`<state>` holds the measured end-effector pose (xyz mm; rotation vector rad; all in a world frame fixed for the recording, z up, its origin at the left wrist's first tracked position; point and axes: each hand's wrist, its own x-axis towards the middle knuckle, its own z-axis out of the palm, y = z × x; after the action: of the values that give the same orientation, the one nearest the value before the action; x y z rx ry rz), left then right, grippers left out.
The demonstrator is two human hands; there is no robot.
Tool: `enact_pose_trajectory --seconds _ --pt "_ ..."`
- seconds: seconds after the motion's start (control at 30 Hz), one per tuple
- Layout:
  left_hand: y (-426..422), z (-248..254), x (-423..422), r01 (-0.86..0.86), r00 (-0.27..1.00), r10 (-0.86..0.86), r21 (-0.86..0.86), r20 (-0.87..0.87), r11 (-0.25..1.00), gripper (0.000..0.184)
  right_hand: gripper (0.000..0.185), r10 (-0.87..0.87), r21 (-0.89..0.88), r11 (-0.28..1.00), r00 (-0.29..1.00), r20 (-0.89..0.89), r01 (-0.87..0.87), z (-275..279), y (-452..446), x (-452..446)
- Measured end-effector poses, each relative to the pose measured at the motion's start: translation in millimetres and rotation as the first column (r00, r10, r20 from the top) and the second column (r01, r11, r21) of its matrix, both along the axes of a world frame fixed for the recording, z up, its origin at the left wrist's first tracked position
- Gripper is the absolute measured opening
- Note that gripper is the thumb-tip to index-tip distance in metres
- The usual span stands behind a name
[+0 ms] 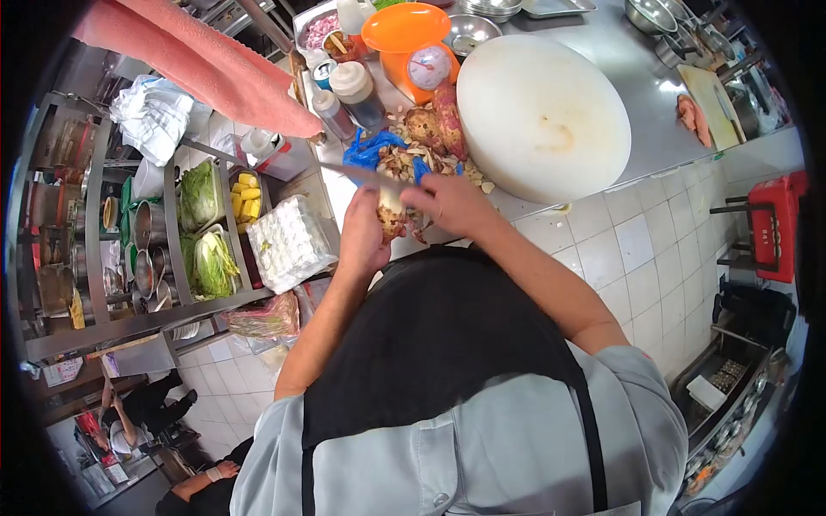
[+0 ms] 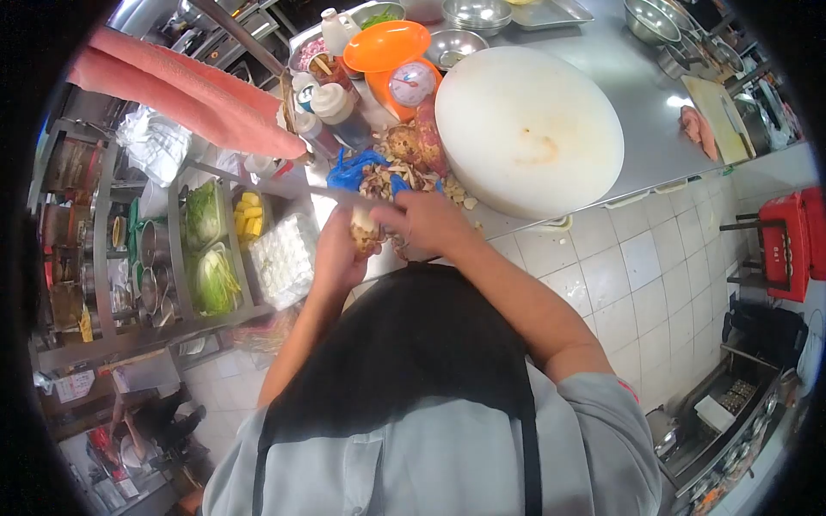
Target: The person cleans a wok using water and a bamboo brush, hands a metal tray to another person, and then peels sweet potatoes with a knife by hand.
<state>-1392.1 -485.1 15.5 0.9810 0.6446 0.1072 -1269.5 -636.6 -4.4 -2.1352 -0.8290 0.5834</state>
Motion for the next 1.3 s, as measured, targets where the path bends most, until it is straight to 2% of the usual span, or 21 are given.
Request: enact_pose_trajectory --seconds 0.07,0.13,0.23,0.33,0.43,0.47,0.53,0.57,0.67,0.7,0.77,0.8,0.83,0.93,0.97,1.07,1.1,1.17,1.2,1.23,1.3 --pt "1.9 -2.5 -5.5 0.031 0.999 -0.032 0.035 0.036 0.999 0.040 0.070 -0.078 0.004 0.997 0.997 -0.018 0.078 -13.8 -4.6 11.1" --pt "3.6 1.1 -2.6 0.000 1.000 -0.002 -0.087 -0.022 0.996 0.042 0.070 -0.124 0.036 0.992 0.992 -0.027 0.125 -15.7 -10.9 21.3" --pt "8.5 -5.4 -1.1 -0.055 0.997 0.036 -0.286 -0.073 0.957 0.044 0.070 -0.033 0.110 0.993 0.996 -0.087 0.042 4.0 -9.7 5.4" --pt "12.0 -12.0 -1.1 0.011 1.000 -0.018 -0.343 -0.018 0.939 0.043 0.069 0.097 0.039 0.995 0.995 -0.016 -0.097 13.4 -5.4 -6.3" --pt "5.7 -4.1 -1.0 -0.061 0.997 0.039 -0.327 -0.073 0.943 0.040 0.070 0.098 0.103 0.989 0.990 0.104 -0.109 -6.0 -3.0 -7.1" --pt "4.6 -3.9 -3.3 0.001 0.999 -0.009 -0.244 -0.032 0.970 0.039 0.071 0.092 0.117 0.987 0.986 0.141 -0.109 -14.0 -1.8 -2.8" --pt "5.7 -1.6 -11.3 0.115 0.993 -0.112 -0.062 0.041 0.991 0.038 0.074 -0.030 0.087 0.996 0.999 -0.014 0.031 -23.9 -9.3 22.0" --pt "7.7 -0.1 -16.2 0.162 0.985 -0.154 -0.094 0.081 0.982 0.041 0.076 -0.090 0.066 0.993 0.992 -0.090 0.096 -28.3 -13.2 32.4" --pt "13.1 -5.6 -29.8 0.263 0.964 -0.264 -0.120 0.006 0.957 0.048 0.077 -0.073 0.039 0.995 0.913 -0.401 0.096 -1.1 -29.3 40.0" --pt "16.7 -10.2 -34.0 0.365 0.931 -0.362 -0.108 0.046 0.925 0.050 0.074 -0.056 0.044 0.995 0.891 -0.451 0.085 4.8 -33.3 42.1" --pt "8.4 -26.8 -29.1 0.437 0.899 -0.437 0.023 0.013 0.899 0.047 0.069 -0.018 0.058 0.997 0.833 -0.553 0.060 11.5 -38.6 39.9" --pt "7.1 -36.5 -26.5 0.472 0.881 -0.473 0.091 -0.010 0.877 0.046 0.069 -0.009 0.076 0.996 0.865 -0.502 0.055 4.7 -38.8 37.5" --pt "11.5 -46.0 -19.1 0.572 0.820 -0.546 0.288 -0.173 0.768 0.046 0.069 -0.002 0.096 0.994 0.894 -0.448 0.050 -5.7 -37.2 35.3" --pt "-1.5 -62.4 -2.6 0.424 0.895 -0.430 0.528 -0.118 0.736 0.045 0.068 0.005 0.109 0.994 0.974 -0.226 0.020 -9.9 -45.2 30.1" --pt "-2.9 -64.9 3.5 0.363 0.926 -0.369 0.471 -0.085 0.804 0.045 0.068 0.010 0.103 0.995 0.990 -0.143 0.005 -8.5 -49.8 25.7" --pt "-5.5 -61.7 12.1 0.186 0.956 -0.283 0.599 0.071 0.779 0.043 0.066 -0.130 0.043 0.988 0.953 -0.274 0.148 -12.5 -67.7 12.8" --pt "-1.6 -67.8 9.4 0.156 0.951 -0.288 0.627 0.114 0.763 0.040 0.069 -0.188 -0.005 0.981 0.948 -0.255 0.194 -10.0 -72.9 7.8" --pt "-3.3 -50.0 1.0 0.132 0.978 -0.168 0.248 0.127 0.960 0.041 0.074 -0.303 -0.096 0.953 0.929 -0.212 0.289 -5.0 -82.1 -4.0" --pt "-4.2 -43.2 -3.6 0.106 0.987 -0.110 0.037 0.114 0.994 0.042 0.075 -0.311 -0.121 0.949 0.933 -0.184 0.292 -6.0 -83.5 -7.5" --pt "-0.7 -41.6 -7.6 0.067 0.992 -0.064 -0.031 0.111 0.997 0.043 0.075 -0.319 -0.145 0.943 0.935 -0.154 0.298 -10.6 -82.7 -10.0" --pt "11.5 -49.3 -14.5 -0.014 1.000 0.022 -0.301 0.023 0.954 0.043 0.074 -0.330 -0.161 0.938 0.933 -0.142 0.307 -26.7 -75.7 -8.4"
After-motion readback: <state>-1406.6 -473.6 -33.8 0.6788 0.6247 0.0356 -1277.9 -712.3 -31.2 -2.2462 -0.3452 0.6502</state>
